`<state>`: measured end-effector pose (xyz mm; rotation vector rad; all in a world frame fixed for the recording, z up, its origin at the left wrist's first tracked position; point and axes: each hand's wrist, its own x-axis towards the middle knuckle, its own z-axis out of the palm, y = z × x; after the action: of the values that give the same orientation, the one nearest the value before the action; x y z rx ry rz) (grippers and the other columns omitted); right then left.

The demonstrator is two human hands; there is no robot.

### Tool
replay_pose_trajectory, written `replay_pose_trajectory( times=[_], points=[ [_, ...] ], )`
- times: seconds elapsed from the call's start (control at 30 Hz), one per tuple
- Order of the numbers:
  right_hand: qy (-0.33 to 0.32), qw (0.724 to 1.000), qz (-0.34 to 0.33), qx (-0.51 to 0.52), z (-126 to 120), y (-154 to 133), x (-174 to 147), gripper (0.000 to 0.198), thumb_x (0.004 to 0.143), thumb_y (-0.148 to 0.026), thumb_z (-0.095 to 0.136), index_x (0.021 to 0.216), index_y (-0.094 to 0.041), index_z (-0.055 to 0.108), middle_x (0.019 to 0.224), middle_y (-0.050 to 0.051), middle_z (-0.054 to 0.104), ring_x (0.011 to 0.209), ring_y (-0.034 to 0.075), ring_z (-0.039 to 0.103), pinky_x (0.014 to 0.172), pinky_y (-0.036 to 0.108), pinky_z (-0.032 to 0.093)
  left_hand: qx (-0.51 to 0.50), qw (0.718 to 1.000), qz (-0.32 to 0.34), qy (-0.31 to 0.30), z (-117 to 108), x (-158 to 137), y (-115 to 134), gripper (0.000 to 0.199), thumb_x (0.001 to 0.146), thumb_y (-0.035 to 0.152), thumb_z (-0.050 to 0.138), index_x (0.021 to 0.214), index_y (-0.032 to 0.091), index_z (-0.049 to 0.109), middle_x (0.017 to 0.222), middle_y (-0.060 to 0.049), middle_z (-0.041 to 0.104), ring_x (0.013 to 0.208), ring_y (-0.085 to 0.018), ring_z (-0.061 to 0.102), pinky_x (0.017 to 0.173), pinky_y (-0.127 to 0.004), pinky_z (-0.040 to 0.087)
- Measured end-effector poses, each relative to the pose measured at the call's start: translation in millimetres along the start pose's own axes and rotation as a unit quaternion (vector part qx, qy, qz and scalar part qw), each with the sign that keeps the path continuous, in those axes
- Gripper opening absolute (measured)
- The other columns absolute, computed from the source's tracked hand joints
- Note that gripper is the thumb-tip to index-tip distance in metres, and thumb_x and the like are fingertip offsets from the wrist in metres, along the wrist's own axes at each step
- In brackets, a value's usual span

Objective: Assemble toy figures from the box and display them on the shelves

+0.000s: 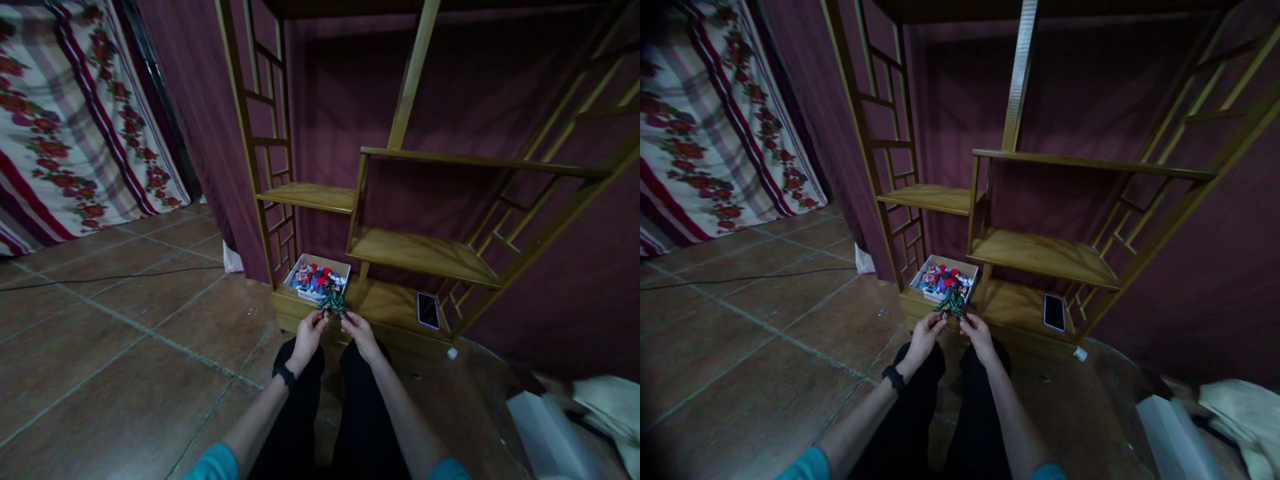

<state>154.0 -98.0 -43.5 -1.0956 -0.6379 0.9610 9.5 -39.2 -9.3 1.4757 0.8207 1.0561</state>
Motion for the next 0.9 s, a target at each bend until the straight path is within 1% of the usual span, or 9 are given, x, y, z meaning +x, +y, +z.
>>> replay_pose_trajectory(
  times=[0.07,0.13,0.27,0.37,0.5,0.63,0.9],
  points=[
    [0.004,1.0,0.009,0.007,2.5,3.2,8.0,0.04,0.055,-0.029,0.074,0.091,-0.018,0.063,0.087,0.002,0.064,0.072,0.013,0.059,0.061,0.024,0.049,-0.04,0.999,-0.034,0.0,-1.3,10.2,-4.4,0.034,0.063,0.031,0.067,0.092,0.014,0.063,0.075,-0.004,0.065,0.064,-0.015,0.058,0.057,-0.023,0.043],
    [0.009,1.0,0.013,0.005,5.9,5.7,15.5,0.04,0.054,-0.028,0.074,0.092,-0.018,0.063,0.086,0.002,0.064,0.072,0.013,0.058,0.06,0.024,0.049,-0.069,0.996,-0.062,0.005,-2.9,18.2,-8.1,0.038,0.06,0.032,0.069,0.092,0.013,0.063,0.076,-0.005,0.066,0.06,-0.013,0.058,0.053,-0.022,0.042],
    [0.011,1.0,0.001,-0.027,10.8,7.9,27.6,0.038,0.055,-0.028,0.072,0.09,-0.017,0.062,0.083,0.002,0.064,0.07,0.013,0.058,0.056,0.022,0.048,-0.125,0.985,-0.116,0.025,-4.4,28.1,-16.4,0.038,0.057,0.036,0.071,0.084,0.011,0.063,0.068,-0.004,0.065,0.054,-0.011,0.057,0.049,-0.021,0.039],
    [0.009,0.998,-0.01,-0.054,10.6,10.0,34.9,0.034,0.056,-0.03,0.071,0.086,-0.017,0.062,0.081,0.002,0.064,0.069,0.013,0.058,0.054,0.022,0.047,-0.152,0.977,-0.149,0.021,-4.7,33.5,-22.1,0.04,0.055,0.038,0.073,0.081,0.01,0.062,0.066,-0.004,0.065,0.054,-0.011,0.057,0.048,-0.02,0.038],
    [0.024,0.996,-0.017,-0.079,9.5,15.0,43.1,0.03,0.056,-0.03,0.07,0.082,-0.018,0.06,0.075,0.0,0.062,0.064,0.012,0.056,0.05,0.021,0.045,-0.171,0.97,-0.174,0.004,-6.0,40.5,-26.8,0.04,0.054,0.038,0.075,0.078,0.01,0.062,0.065,-0.005,0.065,0.053,-0.01,0.056,0.047,-0.019,0.037],
    [0.027,0.996,-0.018,-0.088,10.6,20.0,48.5,0.029,0.056,-0.031,0.069,0.079,-0.018,0.059,0.069,-0.002,0.06,0.058,0.011,0.054,0.048,0.02,0.044,-0.179,0.965,-0.19,0.005,-7.2,44.5,-29.6,0.038,0.053,0.037,0.075,0.075,0.01,0.061,0.064,-0.005,0.064,0.053,-0.01,0.057,0.047,-0.019,0.037],
    [0.029,0.995,0.017,-0.092,11.7,29.3,57.6,0.026,0.056,-0.029,0.067,0.078,-0.017,0.058,0.066,-0.003,0.059,0.055,0.009,0.054,0.049,0.021,0.046,-0.194,0.959,-0.205,0.007,-7.5,49.2,-37.4,0.037,0.052,0.032,0.076,0.075,0.01,0.058,0.064,-0.004,0.064,0.053,-0.01,0.058,0.047,-0.018,0.036]
  ],
)
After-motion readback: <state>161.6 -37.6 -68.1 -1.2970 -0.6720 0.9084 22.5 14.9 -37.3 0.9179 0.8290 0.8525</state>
